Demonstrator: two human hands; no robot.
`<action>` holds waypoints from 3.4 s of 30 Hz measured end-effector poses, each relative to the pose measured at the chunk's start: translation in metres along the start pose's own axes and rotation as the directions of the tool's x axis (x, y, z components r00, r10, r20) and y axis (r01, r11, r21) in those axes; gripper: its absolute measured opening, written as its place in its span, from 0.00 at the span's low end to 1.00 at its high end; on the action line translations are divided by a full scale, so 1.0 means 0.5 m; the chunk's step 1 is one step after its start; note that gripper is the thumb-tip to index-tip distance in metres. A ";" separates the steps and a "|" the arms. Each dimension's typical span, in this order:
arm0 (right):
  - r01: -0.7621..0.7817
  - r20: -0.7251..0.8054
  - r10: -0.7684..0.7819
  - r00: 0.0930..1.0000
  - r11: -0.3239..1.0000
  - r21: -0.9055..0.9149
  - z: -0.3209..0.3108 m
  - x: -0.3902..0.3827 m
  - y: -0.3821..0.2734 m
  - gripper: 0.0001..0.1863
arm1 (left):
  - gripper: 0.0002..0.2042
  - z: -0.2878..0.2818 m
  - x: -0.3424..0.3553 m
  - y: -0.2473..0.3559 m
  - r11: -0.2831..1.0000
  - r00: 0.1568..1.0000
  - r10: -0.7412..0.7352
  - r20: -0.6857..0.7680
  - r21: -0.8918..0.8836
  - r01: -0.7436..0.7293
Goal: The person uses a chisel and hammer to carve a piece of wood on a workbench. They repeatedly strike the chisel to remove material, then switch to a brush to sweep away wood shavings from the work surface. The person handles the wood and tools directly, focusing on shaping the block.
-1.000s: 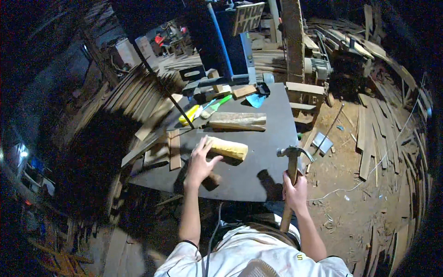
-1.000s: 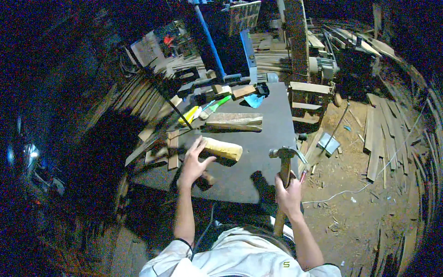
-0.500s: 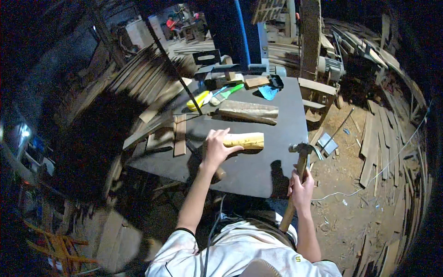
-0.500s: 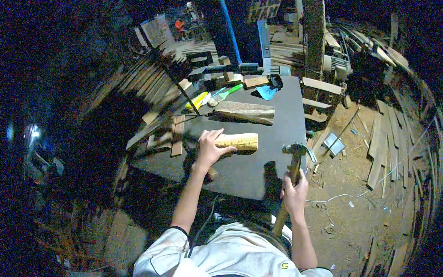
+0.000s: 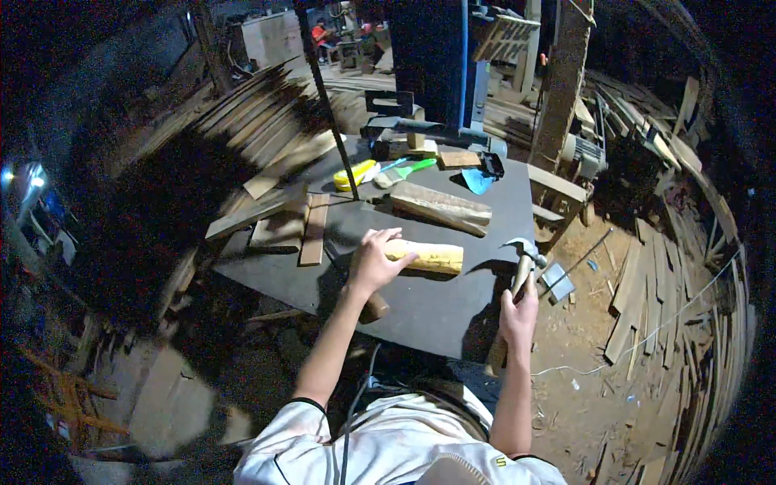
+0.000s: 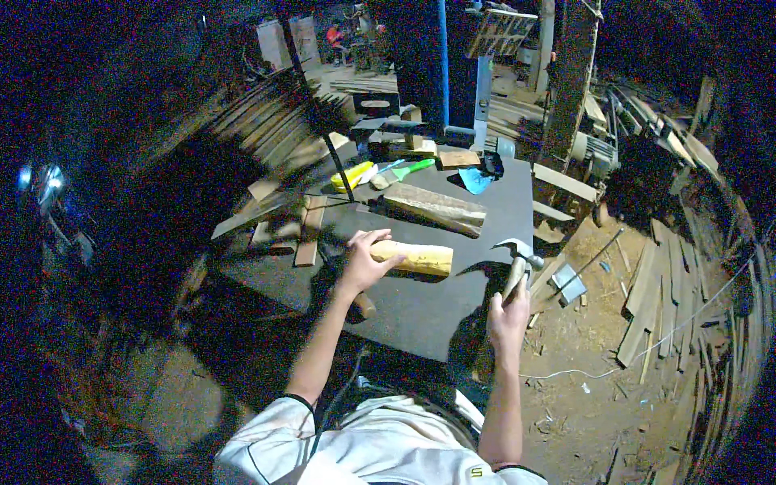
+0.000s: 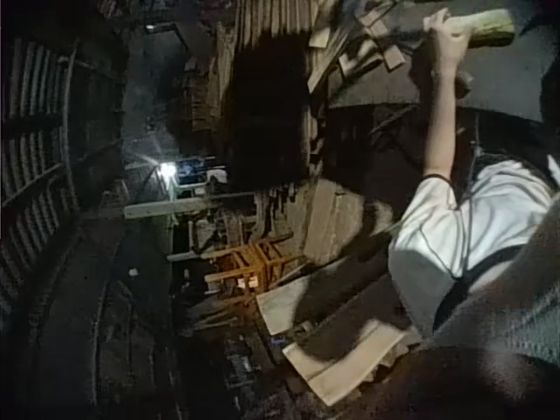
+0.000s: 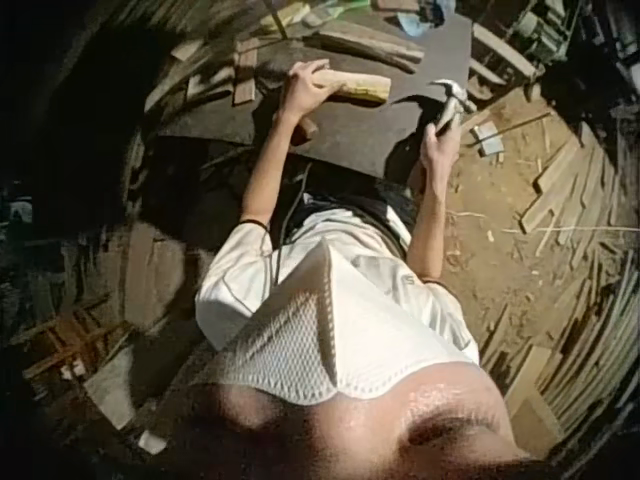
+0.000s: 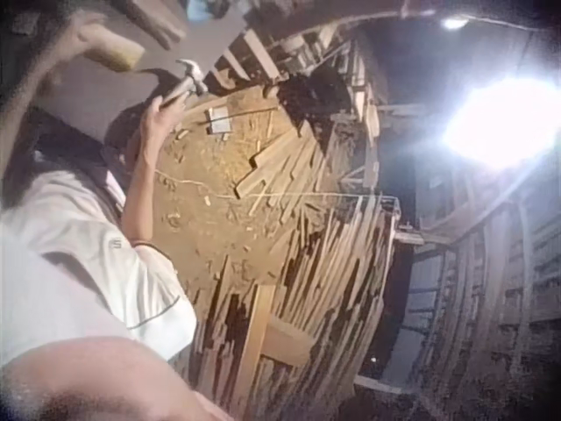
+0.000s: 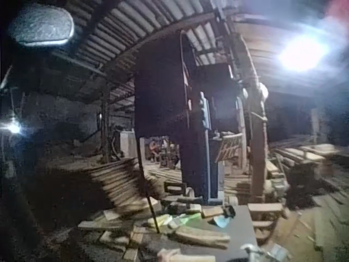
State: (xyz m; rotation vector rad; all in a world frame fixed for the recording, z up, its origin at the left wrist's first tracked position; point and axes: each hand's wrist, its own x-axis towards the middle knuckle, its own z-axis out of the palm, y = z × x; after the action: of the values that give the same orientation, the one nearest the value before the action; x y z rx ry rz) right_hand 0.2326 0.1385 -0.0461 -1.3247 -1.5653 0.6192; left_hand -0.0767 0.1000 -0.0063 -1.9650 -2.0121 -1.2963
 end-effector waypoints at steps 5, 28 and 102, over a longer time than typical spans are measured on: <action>-0.038 0.056 0.038 0.998 0.999 -0.002 0.011 -0.002 -0.012 0.37 | 0.28 0.002 -0.004 -0.013 1.000 0.998 0.008 -0.060 -0.019 -0.009; 0.063 0.054 -0.062 0.997 0.998 -0.011 -0.021 -0.036 -0.052 0.21 | 0.14 0.034 0.160 -0.032 0.997 0.997 -0.073 -0.012 -0.006 0.073; -0.157 0.080 0.151 0.985 0.984 0.082 -0.024 -0.033 -0.088 0.15 | 0.29 0.072 0.383 -0.193 0.663 0.799 -0.513 0.314 0.736 0.136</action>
State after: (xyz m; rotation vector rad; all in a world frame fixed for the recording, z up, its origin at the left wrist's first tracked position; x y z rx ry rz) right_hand 0.2225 0.1086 -0.0098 -1.3789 -1.4857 0.8322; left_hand -0.1771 0.2897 0.0277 -1.6699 -2.6423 0.0968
